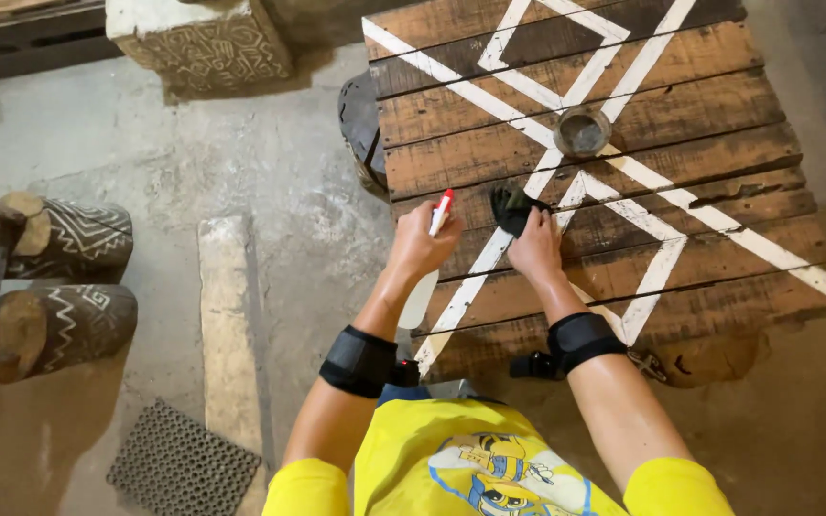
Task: The person sprays a liquid onto a wooden table with white geometric patterns and wipes it with a cloth. They then move to a small wooden stool and repeat the spray-and-wipe process. Finally, they return to the table and continue wiping its surface.
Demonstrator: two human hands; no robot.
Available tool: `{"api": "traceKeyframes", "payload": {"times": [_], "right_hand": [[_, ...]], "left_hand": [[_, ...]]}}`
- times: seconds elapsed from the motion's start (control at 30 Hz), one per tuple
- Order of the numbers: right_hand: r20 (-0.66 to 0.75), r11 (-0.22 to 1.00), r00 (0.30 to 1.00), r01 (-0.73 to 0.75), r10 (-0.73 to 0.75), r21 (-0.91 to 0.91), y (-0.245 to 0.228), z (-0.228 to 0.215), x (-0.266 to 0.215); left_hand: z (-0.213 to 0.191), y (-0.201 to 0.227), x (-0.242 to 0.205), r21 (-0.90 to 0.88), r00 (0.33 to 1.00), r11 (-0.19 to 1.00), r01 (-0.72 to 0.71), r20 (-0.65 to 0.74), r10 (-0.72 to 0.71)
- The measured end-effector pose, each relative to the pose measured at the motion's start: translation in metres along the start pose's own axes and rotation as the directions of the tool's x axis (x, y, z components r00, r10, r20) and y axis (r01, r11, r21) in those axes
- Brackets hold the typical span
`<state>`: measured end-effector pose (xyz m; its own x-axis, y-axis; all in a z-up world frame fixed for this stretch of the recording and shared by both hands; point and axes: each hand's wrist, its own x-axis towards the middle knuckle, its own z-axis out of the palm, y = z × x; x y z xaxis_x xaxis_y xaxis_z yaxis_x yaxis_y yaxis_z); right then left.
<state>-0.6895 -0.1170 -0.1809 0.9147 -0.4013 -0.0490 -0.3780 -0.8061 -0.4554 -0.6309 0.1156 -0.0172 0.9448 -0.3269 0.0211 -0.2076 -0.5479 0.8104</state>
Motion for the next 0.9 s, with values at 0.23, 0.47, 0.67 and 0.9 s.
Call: {"api": "traceKeyframes", "payload": {"times": [0.23,0.47,0.67,0.9], "right_hand": [[0.15,0.986,0.988,-0.017,0.042,-0.165,0.024,0.032,0.013],[0.293,0.974,0.947,-0.065,0.128,-0.217,0.03,0.034,0.04],[0.458,0.962,0.848,-0.204,0.266,-0.182,-0.002,-0.01,0.033],[0.463,0.939,0.818,-0.273,0.341,-0.209,-0.006,-0.006,0.036]], "left_hand": [[0.048,-0.014,0.023,0.154,0.999,0.988,-0.012,0.032,0.007],[0.058,-0.014,0.044,0.181,0.998,0.983,-0.019,0.066,0.007],[0.043,-0.013,0.052,0.183,0.986,0.982,0.05,0.15,-0.078],[0.032,-0.035,0.061,0.07,0.991,0.996,-0.06,0.121,0.051]]}}
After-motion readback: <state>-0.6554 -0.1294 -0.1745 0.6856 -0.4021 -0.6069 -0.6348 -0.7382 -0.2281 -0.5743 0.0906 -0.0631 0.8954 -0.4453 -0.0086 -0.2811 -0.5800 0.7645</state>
